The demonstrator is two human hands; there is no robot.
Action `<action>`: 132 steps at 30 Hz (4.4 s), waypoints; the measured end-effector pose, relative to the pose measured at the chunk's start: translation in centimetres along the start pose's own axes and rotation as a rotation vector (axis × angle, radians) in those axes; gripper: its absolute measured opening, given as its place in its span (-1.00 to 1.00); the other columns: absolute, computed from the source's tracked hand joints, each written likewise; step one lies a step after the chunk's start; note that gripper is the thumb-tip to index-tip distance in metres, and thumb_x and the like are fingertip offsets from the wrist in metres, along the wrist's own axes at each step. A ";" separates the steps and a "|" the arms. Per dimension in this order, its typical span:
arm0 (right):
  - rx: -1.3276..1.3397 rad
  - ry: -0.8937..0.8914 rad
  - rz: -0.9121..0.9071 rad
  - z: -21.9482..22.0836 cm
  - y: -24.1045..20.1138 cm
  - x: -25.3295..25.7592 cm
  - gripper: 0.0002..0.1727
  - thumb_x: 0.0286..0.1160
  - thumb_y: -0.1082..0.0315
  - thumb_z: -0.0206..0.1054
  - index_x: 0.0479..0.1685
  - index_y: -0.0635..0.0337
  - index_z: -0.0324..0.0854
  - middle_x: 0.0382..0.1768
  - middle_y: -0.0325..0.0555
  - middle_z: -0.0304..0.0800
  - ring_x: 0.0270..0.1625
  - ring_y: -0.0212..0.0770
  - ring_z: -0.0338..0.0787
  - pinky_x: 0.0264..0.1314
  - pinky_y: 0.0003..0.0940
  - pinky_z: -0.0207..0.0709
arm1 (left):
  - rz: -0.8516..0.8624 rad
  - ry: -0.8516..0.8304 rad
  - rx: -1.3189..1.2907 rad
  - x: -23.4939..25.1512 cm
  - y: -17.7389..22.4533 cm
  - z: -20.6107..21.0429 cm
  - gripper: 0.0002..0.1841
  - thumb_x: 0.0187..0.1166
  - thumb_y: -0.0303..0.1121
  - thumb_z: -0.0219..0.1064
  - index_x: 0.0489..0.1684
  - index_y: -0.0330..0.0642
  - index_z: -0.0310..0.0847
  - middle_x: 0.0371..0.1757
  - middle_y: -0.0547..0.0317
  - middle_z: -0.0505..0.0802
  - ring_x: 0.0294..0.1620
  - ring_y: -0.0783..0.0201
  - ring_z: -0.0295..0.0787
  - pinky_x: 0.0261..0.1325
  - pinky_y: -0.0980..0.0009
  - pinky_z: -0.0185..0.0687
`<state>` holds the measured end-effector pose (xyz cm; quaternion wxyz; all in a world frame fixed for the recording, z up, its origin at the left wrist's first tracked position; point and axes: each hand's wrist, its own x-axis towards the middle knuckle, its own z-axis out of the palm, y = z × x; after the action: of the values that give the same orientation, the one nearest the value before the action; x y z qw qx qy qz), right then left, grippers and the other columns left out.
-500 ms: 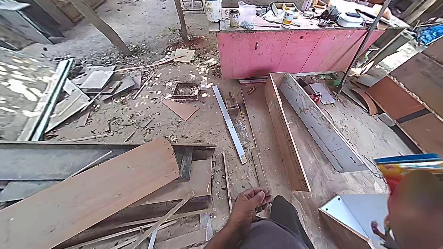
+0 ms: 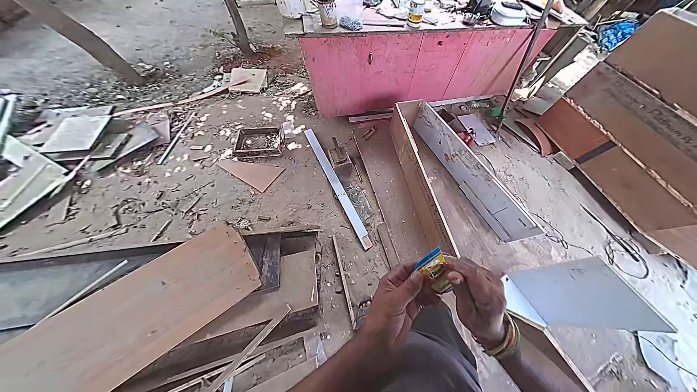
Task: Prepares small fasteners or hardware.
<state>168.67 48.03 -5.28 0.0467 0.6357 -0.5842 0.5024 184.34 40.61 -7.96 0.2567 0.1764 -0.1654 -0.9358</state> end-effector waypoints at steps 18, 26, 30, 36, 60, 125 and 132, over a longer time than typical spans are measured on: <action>-0.112 -0.136 0.260 -1.0 -2.0 -1.0 -0.77 0.69 0.05 0.32 -0.14 -0.07 0.79 0.21 -0.10 0.69 0.20 -0.30 0.70 0.23 -0.37 0.64 | -0.119 0.117 -0.229 2.2 0.9 0.3 -0.78 0.81 -0.47 0.04 -0.06 -0.18 0.66 -0.09 -0.14 0.88 -0.08 -0.02 0.91 0.06 0.07 0.85; -0.003 0.149 0.278 -0.3 -1.8 -2.5 -0.74 0.54 0.12 0.47 0.11 -0.07 0.76 0.13 -0.26 0.68 -0.06 -0.50 0.73 -0.08 -0.64 0.69 | -0.012 -0.257 -0.421 2.8 1.2 -1.3 -0.72 0.82 -0.41 0.03 0.06 -0.09 0.75 0.33 -0.28 0.79 0.54 -0.29 0.61 0.63 -0.15 0.43; 0.058 0.130 0.258 1.6 -2.5 -2.9 -0.77 0.53 0.25 0.50 0.09 0.03 0.77 0.01 -0.22 0.72 -0.12 -0.51 0.74 -0.12 -0.69 0.69 | -0.008 -0.367 -0.437 2.6 0.9 -1.4 -0.72 0.82 -0.37 0.07 0.09 -0.07 0.77 0.38 -0.23 0.78 0.57 -0.23 0.59 0.66 -0.08 0.40; 0.050 0.150 0.184 2.1 -2.3 -2.4 -0.91 0.59 0.37 0.41 -0.06 0.06 0.78 -0.08 -0.20 0.77 0.02 -0.42 0.77 0.09 -0.58 0.70 | 0.009 -0.409 -0.395 2.5 0.6 -1.4 -0.75 0.79 -0.38 0.11 0.09 -0.06 0.77 0.40 -0.20 0.77 0.59 -0.16 0.57 0.66 -0.03 0.40; 0.502 0.043 0.416 1.4 -3.3 -1.3 -0.87 0.67 0.49 0.30 0.07 0.18 0.66 0.32 0.04 0.82 0.24 -0.15 0.88 0.22 -0.36 0.81 | 0.108 -0.223 -0.194 3.0 -0.3 -2.8 -0.74 0.69 -0.43 0.24 0.17 -0.26 0.78 0.63 -0.25 0.58 0.68 -0.10 0.46 0.65 0.06 0.42; -0.228 0.019 -0.150 0.9 -1.0 -1.1 -0.89 0.67 0.52 0.19 -0.01 0.14 0.55 0.37 0.01 0.78 0.49 -0.03 0.74 0.59 -0.03 0.61 | 0.015 -0.439 -0.463 2.2 1.4 1.5 0.06 0.50 0.59 -0.30 0.85 -0.03 0.18 0.79 -0.18 0.36 0.79 -0.09 0.28 0.70 0.02 0.32; -0.181 0.055 -0.110 0.7 -1.3 -0.9 -0.90 0.68 0.49 0.21 0.01 0.12 0.56 0.37 -0.03 0.78 0.49 -0.06 0.74 0.58 -0.04 0.63 | 0.016 -0.449 -0.436 2.3 1.2 1.4 0.08 0.47 0.61 -0.34 0.88 -0.01 0.10 0.80 -0.18 0.33 0.79 -0.08 0.27 0.71 0.02 0.28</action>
<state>170.23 48.58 -5.56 0.1474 0.6462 -0.5897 0.4614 182.38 38.67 -6.77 0.2526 -0.0952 -0.0149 -0.9627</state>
